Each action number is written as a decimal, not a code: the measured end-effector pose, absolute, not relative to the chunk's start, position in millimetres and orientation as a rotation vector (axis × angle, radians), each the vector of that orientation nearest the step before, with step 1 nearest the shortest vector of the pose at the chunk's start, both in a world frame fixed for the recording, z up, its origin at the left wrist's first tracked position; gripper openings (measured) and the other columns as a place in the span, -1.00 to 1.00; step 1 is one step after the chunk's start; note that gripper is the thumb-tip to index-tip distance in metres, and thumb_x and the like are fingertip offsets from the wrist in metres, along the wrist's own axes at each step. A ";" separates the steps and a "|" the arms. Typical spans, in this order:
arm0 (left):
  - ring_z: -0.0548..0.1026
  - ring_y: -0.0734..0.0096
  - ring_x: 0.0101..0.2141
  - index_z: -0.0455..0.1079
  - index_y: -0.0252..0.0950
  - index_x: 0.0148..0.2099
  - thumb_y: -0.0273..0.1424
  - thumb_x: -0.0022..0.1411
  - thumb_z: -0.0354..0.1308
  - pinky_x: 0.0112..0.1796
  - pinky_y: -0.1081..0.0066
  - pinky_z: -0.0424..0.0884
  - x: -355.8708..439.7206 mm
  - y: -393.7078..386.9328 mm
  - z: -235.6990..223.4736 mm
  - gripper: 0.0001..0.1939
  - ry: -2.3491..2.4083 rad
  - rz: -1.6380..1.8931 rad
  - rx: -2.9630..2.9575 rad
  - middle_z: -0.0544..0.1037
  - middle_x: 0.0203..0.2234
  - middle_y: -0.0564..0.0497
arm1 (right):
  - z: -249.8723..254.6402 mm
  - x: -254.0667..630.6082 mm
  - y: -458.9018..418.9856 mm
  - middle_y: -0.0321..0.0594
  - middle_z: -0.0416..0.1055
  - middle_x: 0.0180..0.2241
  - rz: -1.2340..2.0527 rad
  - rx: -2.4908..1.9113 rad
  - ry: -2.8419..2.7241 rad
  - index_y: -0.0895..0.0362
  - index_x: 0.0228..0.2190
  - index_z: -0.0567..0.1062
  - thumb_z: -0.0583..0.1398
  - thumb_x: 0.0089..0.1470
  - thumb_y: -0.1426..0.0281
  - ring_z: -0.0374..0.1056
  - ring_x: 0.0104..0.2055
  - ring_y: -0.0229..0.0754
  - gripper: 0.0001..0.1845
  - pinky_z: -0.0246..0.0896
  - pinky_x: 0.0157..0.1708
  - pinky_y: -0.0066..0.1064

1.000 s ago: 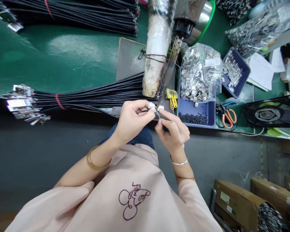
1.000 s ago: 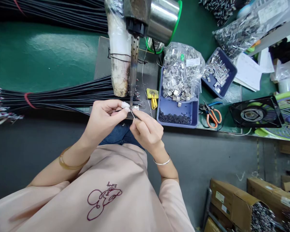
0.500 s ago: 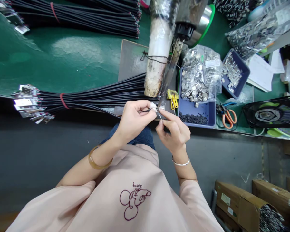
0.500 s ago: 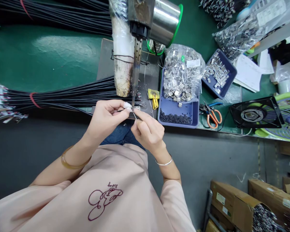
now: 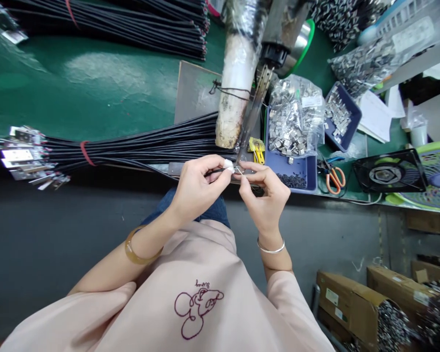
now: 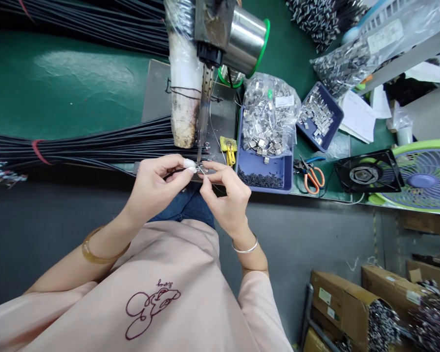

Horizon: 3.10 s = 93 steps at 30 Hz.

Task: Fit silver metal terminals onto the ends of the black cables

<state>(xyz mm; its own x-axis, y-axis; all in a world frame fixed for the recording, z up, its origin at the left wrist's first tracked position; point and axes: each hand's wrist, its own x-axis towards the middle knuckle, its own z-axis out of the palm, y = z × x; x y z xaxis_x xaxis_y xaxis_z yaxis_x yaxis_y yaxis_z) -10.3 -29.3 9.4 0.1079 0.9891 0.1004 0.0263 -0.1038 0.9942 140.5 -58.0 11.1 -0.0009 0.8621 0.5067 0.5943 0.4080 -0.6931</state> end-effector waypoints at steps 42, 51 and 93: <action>0.03 0.66 -0.60 0.41 -0.35 -0.52 -0.55 0.01 0.14 -0.59 0.55 -0.03 -6.8 -25.8 18.2 -0.91 1.193 1.142 1.289 0.13 -0.67 0.16 | 22.5 143.6 -58.6 -0.19 0.61 -0.12 0.318 -1.240 -1.806 0.05 -0.40 0.41 0.22 0.10 0.57 0.59 -0.11 -0.18 -0.83 0.56 -0.13 -0.30; 0.20 0.63 -0.58 0.47 -0.37 -0.48 -0.50 0.04 0.15 -0.57 0.61 0.16 -7.8 -27.0 16.9 -0.89 1.183 1.095 1.292 0.36 -0.63 0.11 | 15.9 144.6 -56.2 -0.25 0.61 -0.20 0.366 -1.293 -1.754 0.06 -0.38 0.47 0.24 0.15 0.51 0.58 -0.22 -0.23 -0.89 0.55 -0.24 -0.37; 0.42 0.56 -0.48 0.57 -0.36 -0.40 -0.52 0.10 0.14 -0.46 0.64 0.36 -12.4 -26.9 12.2 -0.84 1.192 1.043 1.376 0.53 -0.54 0.09 | 23.3 147.5 -55.9 -0.29 0.63 -0.25 0.270 -1.262 -1.929 0.05 -0.35 0.44 0.24 0.12 0.59 0.58 -0.03 -0.21 -0.82 0.51 -0.10 -0.43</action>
